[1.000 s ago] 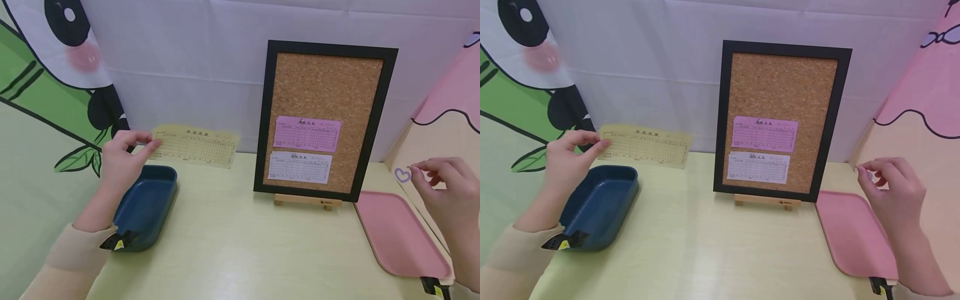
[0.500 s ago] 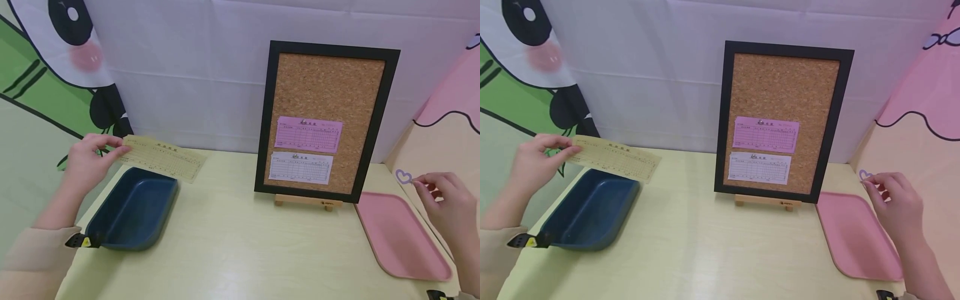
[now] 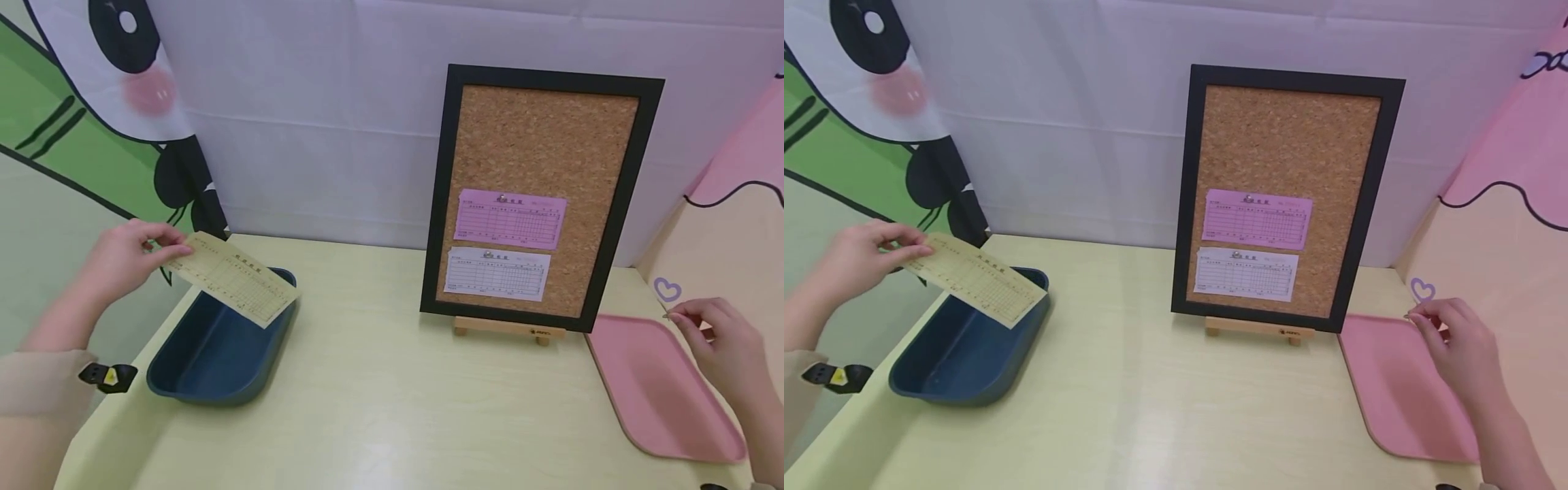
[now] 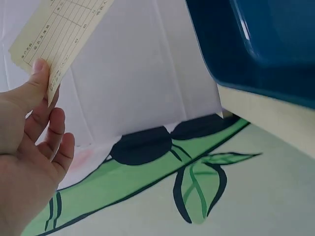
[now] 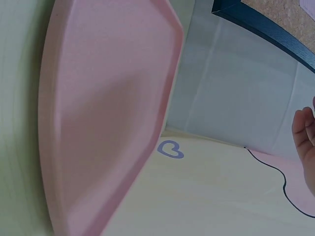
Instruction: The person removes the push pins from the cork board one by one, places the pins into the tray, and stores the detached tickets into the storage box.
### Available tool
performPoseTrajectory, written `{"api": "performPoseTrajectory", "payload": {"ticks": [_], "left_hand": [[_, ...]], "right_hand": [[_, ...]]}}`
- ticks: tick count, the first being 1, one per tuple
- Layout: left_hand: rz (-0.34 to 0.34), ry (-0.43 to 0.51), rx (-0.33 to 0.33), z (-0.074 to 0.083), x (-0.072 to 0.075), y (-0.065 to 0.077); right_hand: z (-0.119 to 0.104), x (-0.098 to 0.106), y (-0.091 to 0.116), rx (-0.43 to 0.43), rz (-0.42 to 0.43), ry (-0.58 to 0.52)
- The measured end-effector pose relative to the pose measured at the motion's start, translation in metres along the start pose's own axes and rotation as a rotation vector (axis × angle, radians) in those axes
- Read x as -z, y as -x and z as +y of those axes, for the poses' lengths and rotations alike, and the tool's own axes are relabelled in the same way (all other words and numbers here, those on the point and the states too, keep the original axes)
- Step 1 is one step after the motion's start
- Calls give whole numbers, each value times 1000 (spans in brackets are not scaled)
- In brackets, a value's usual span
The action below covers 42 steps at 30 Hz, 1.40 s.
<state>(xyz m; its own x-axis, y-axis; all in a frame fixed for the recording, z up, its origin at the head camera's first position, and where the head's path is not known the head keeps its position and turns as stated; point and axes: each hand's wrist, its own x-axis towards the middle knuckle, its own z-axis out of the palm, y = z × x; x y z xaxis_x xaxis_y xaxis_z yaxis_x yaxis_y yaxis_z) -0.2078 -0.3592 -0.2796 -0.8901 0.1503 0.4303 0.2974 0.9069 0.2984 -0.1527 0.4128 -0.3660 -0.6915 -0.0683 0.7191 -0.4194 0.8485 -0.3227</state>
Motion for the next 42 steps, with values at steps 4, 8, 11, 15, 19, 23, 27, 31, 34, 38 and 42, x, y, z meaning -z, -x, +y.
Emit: {"api": "performPoseTrajectory", "payload": {"ticks": [4,8,11,15,19,23,27,31,34,38,42], "left_hand": [[-23,-75,-41,-12,2,-3],[-79,-131,-70,-21,1,-7],[-151,-156,-81,-27,-1,-11],[-225,-164,-93,-32,-5,-14],[-252,-168,-155,-36,-13,-15],[-288,-176,-150,-35,-22,-16],[-351,-197,-119,-34,-34,-18],[-380,-228,-169,-31,-49,-17],[-405,-231,-172,-27,-59,-17],[-423,-228,-196,-24,-71,-17],[-430,-223,-247,-24,-80,-18]], "right_hand": [[10,-3,4,-28,-50,3],[19,-6,9,-52,-110,22],[25,-11,12,-56,-154,34],[33,-18,17,-38,-176,34],[40,-24,21,-25,-199,38],[49,-28,22,-40,-255,53],[58,-32,23,-68,-324,76],[64,-35,25,-83,-395,86],[68,-37,28,-85,-442,93],[71,-38,34,-92,-497,101],[74,-37,39,-90,-531,88]]}}
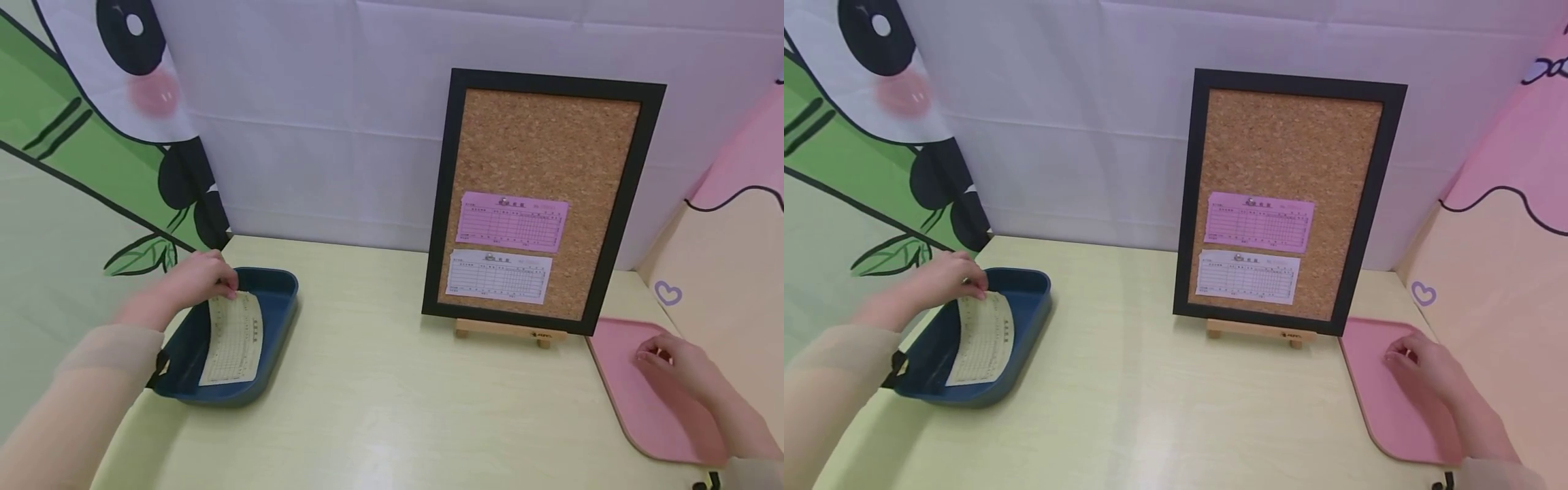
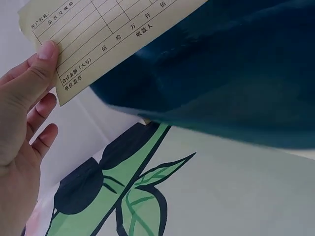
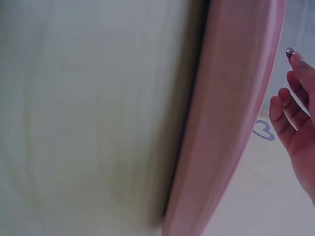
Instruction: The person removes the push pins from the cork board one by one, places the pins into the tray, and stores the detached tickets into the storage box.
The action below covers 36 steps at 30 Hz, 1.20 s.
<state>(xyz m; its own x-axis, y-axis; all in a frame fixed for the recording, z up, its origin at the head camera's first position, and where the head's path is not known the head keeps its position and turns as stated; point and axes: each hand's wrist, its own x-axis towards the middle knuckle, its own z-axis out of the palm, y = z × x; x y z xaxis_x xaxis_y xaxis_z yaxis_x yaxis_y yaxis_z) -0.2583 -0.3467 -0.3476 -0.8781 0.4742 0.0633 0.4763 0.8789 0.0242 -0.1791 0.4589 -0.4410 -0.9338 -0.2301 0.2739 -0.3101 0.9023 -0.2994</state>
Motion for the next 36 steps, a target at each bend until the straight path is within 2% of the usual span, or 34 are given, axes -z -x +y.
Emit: {"api": "performPoseTrajectory", "payload": {"ticks": [9,14,18,27,36], "left_hand": [[-23,-43,-83,2,-16,-14],[-21,-34,-106,2,-27,-21],[-2,-24,-117,-1,-35,-23],[-25,44,-92,-8,-45,-23],[-30,107,-114,-11,-46,-21]], "right_hand": [[3,-3,5,18,-69,-9],[8,-7,8,85,-33,10],[12,-10,9,108,-3,26],[20,-13,10,83,-24,6],[21,-8,14,39,-37,-5]]}}
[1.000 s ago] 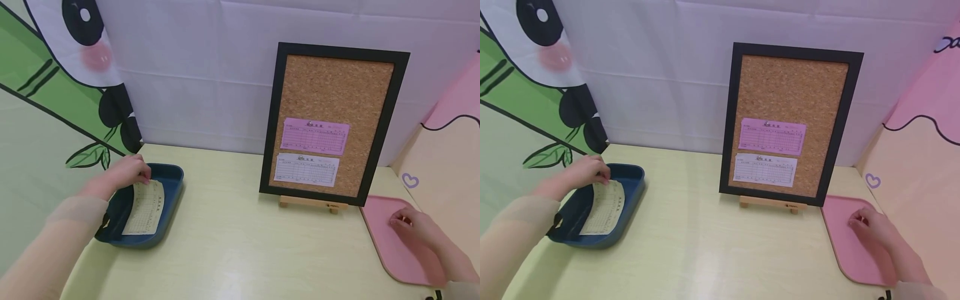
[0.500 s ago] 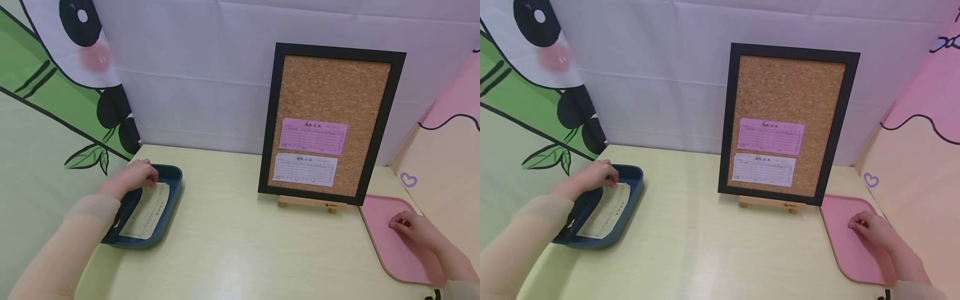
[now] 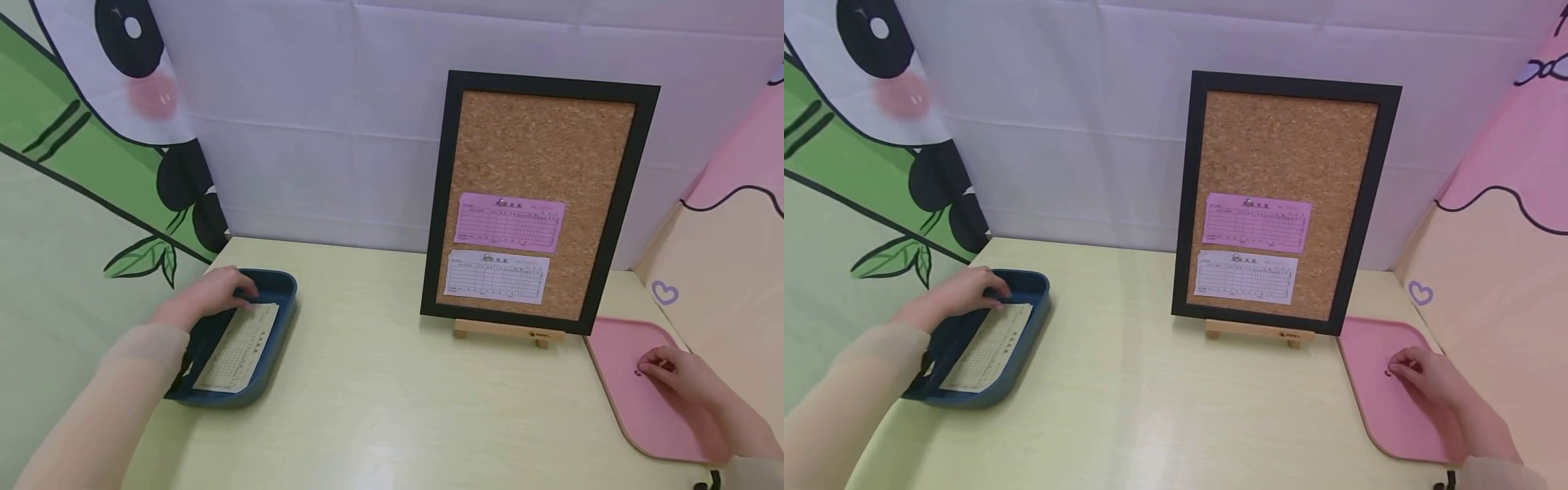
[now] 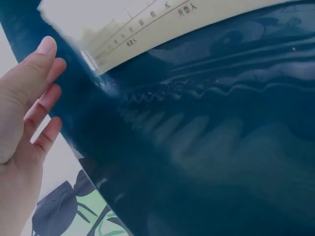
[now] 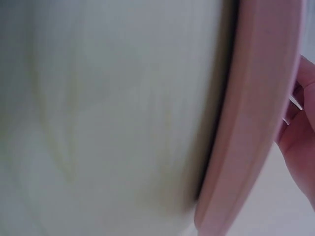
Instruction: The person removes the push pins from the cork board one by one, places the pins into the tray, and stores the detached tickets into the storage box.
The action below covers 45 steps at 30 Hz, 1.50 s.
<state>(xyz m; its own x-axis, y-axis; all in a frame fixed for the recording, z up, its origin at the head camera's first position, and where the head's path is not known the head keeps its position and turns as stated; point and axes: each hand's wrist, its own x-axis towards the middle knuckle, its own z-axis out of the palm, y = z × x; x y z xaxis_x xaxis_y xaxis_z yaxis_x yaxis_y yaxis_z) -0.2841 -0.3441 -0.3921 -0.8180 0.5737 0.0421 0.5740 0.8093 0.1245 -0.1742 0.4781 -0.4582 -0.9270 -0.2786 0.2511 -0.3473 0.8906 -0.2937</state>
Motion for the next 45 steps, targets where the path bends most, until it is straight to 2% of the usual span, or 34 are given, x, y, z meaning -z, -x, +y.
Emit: {"api": "performPoseTrajectory", "payload": {"ticks": [10,15,21,28,34,39,45], "left_hand": [[44,84,105,18,14,5],[80,98,140,34,25,8],[164,109,209,54,38,8],[221,150,281,83,50,4],[286,159,263,104,53,1],[416,134,237,123,54,-2],[551,198,232,145,52,-8]], "right_hand": [[-11,18,0,-189,-87,-70],[-17,24,-3,-153,-22,-69],[-26,36,-8,-76,84,-35],[-44,47,-13,-121,95,-20],[-70,57,-18,-150,126,-50],[-95,63,-23,-171,169,-110],[-125,65,-34,-192,262,-156]]}}
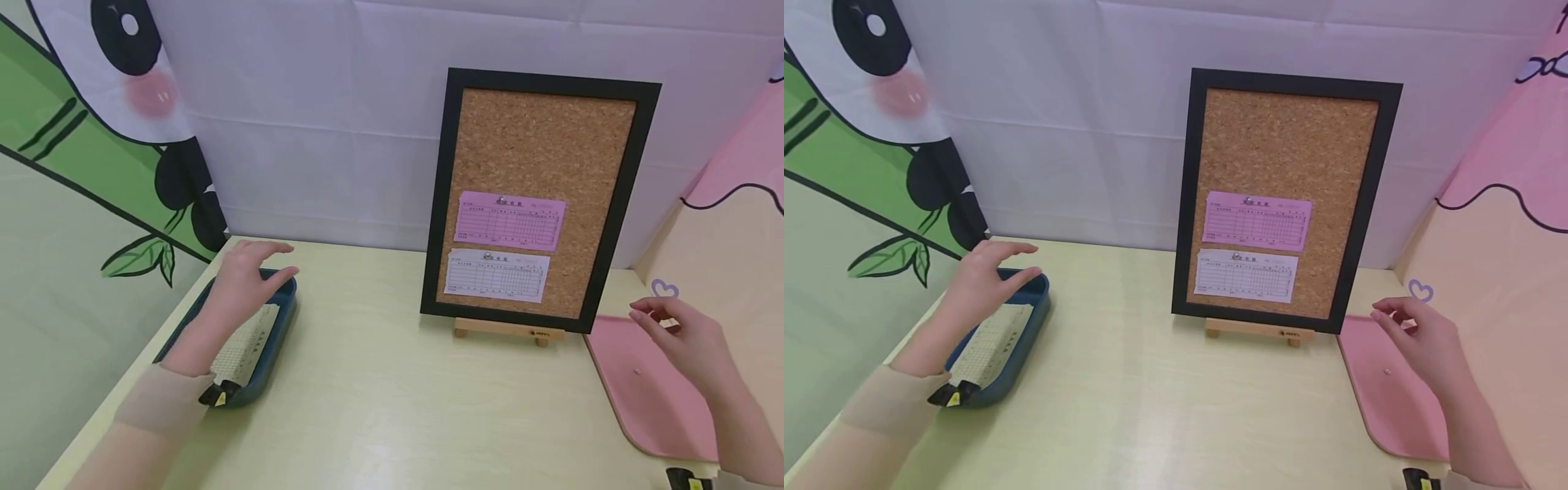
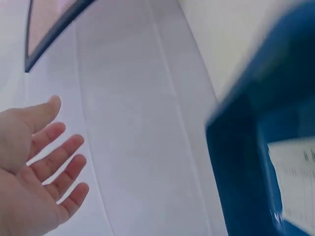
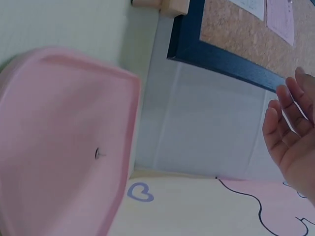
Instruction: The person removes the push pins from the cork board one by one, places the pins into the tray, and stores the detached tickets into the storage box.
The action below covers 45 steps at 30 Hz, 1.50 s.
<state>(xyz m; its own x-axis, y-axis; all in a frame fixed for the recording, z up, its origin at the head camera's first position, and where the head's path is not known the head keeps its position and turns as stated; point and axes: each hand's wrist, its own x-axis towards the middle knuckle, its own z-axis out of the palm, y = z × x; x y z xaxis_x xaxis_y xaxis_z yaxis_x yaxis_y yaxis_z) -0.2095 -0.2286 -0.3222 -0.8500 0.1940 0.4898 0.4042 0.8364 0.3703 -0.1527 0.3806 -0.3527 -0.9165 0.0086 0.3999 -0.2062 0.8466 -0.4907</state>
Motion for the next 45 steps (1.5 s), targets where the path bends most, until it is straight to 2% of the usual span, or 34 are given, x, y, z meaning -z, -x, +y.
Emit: {"api": "performPoseTrajectory", "payload": {"ticks": [7,11,16,23,28,36,45], "left_hand": [[161,61,-58,17,-15,-2],[262,131,-96,28,-21,-4],[310,191,-78,49,-24,-6],[309,311,-28,77,-32,-10],[288,382,-10,94,-44,-12],[239,455,-4,117,-68,-21],[125,565,71,136,-96,-35]], "right_hand": [[-29,-7,-1,-15,138,-66],[-46,-12,-4,26,257,-97],[-65,-18,-9,99,408,-136],[-83,-26,-19,146,563,-267],[-95,-34,-27,188,613,-350],[-112,-48,-37,219,545,-344],[-116,-66,-59,283,553,-417]]}}
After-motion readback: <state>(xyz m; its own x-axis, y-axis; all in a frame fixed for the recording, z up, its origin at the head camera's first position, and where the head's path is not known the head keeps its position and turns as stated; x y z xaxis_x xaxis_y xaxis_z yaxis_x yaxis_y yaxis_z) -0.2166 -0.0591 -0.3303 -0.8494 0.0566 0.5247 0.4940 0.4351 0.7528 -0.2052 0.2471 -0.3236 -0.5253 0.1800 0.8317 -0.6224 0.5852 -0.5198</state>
